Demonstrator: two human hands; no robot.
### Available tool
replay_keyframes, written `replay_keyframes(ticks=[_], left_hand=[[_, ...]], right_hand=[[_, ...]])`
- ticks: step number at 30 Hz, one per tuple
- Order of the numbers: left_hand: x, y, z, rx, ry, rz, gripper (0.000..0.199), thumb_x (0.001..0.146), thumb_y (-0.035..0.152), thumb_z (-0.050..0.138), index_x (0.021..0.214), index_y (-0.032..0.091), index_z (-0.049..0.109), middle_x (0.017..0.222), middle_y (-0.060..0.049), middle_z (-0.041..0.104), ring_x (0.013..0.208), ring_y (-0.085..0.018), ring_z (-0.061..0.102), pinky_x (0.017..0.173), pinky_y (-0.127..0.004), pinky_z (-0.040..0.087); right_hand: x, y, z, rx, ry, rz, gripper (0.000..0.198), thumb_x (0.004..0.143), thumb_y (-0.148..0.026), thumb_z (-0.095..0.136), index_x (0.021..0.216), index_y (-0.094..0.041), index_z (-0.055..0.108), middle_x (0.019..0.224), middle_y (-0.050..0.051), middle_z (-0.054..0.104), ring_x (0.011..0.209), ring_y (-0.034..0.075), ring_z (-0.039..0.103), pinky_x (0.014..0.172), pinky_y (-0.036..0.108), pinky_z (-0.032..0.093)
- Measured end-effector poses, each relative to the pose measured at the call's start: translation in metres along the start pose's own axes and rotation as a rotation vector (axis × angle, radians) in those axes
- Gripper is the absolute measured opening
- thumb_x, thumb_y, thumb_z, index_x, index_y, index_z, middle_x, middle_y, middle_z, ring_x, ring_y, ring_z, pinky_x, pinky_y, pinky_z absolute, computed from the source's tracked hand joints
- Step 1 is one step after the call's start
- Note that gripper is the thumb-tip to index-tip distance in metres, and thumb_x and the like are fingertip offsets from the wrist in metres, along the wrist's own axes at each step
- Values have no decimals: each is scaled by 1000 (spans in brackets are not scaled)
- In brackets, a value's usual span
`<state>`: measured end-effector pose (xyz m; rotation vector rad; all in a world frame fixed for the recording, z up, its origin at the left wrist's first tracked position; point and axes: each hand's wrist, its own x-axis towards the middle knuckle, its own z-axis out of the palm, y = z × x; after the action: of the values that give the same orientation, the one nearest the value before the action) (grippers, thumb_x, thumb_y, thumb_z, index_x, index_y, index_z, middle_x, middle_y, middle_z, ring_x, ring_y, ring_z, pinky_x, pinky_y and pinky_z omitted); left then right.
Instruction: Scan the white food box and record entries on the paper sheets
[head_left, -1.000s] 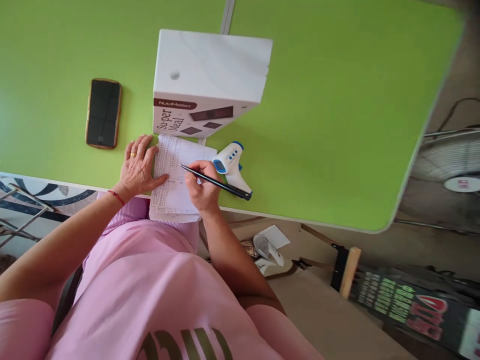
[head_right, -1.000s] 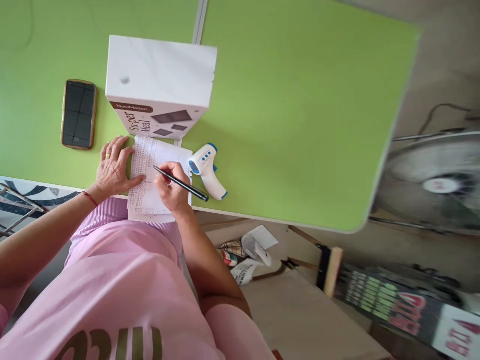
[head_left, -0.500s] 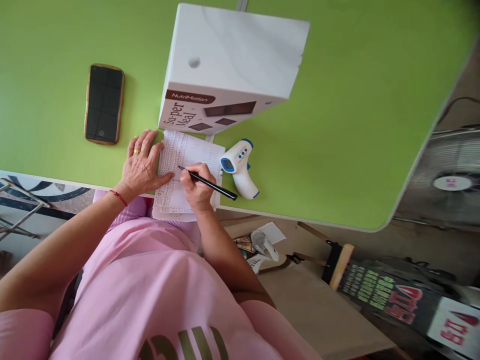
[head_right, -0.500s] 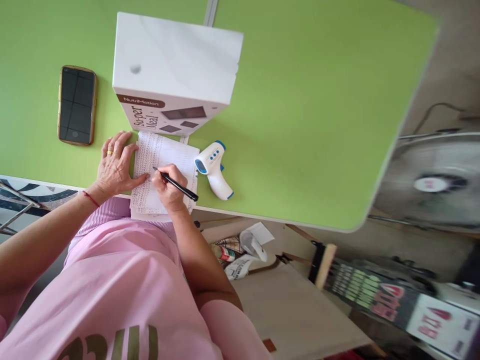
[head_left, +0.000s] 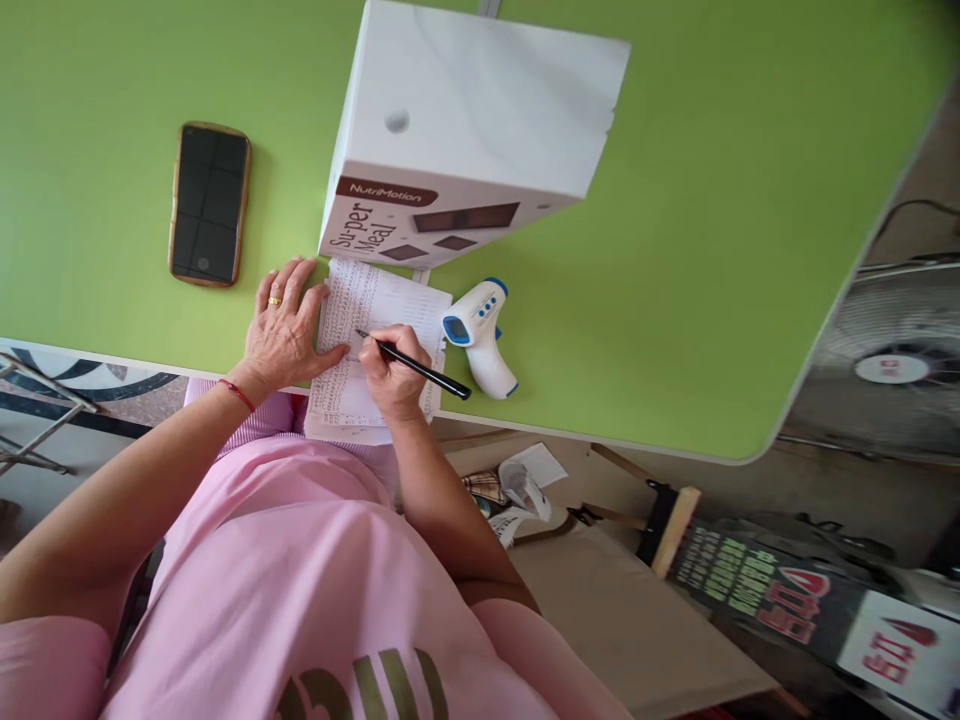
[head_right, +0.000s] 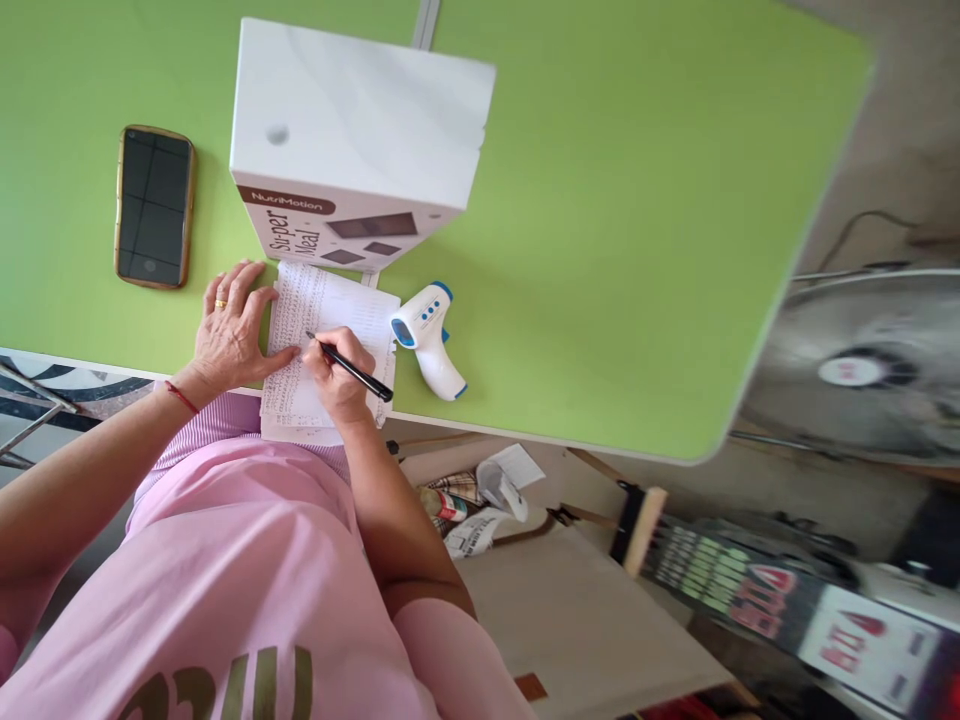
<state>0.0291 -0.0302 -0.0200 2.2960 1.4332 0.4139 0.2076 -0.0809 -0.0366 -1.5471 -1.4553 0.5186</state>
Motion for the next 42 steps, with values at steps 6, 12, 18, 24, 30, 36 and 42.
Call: replay_keyframes(ticks=[6, 12, 18, 24, 30, 36, 42], left_hand=[[1, 2, -1, -8, -7, -15, 73, 81, 65, 70, 134, 18, 54, 162, -21, 40, 155, -41, 33, 129, -60, 21], [1, 1, -1, -25, -6, -12, 73, 81, 67, 69, 134, 20, 53, 163, -20, 39, 155, -42, 32, 129, -61, 20], [1, 1, -3, -26, -18, -19, 73, 81, 67, 69, 135, 20, 54, 163, -20, 40, 155, -42, 33, 129, -62, 20], [2, 1, -2, -14, -15, -14, 74, 80, 67, 71, 133, 18, 55, 162, -22, 41, 154, -42, 33, 128, -63, 21], [2, 1, -2, -22, -8, -21, 74, 79, 68, 71, 134, 20, 55, 163, -20, 41, 154, -42, 34, 128, -62, 22], [2, 0, -2, -25, -14, -13, 73, 81, 66, 70, 135, 20, 54, 163, -20, 40, 155, -42, 33, 128, -62, 21], [2, 0, -1, -20, -9, -13, 74, 80, 65, 70, 136, 19, 53, 162, -21, 40, 155, -42, 33, 128, -62, 21]], right_hand=[[0, -1, 0, -2, 8, -9, 17, 93, -34, 55, 80, -23, 58, 63, -5, 58, 56, 11, 54, 58, 24, 46], [0, -2, -1, -6, -21, 33, 22, 93, -38, 54, 78, -23, 56, 63, -5, 58, 56, 11, 53, 58, 25, 46], [0, -2, -1, -5, -1, 31, 24, 95, -41, 54, 79, -23, 56, 63, -5, 57, 56, 10, 52, 59, 25, 47], [0, -1, 0, -5, 26, -3, 21, 94, -36, 54, 78, -23, 55, 65, -5, 57, 56, 10, 52, 58, 24, 46], [0, 0, 0, 16, 18, -4, 20, 94, -36, 54, 78, -23, 54, 64, -5, 55, 56, 10, 51, 57, 24, 45], [0, -1, -1, -4, 15, 11, 21, 94, -37, 53, 78, -23, 54, 64, -5, 56, 56, 11, 51, 58, 24, 46], [-1, -2, -1, -1, 59, 16, 21, 95, -37, 53, 79, -23, 55, 63, -6, 55, 55, 10, 50, 58, 24, 45]])
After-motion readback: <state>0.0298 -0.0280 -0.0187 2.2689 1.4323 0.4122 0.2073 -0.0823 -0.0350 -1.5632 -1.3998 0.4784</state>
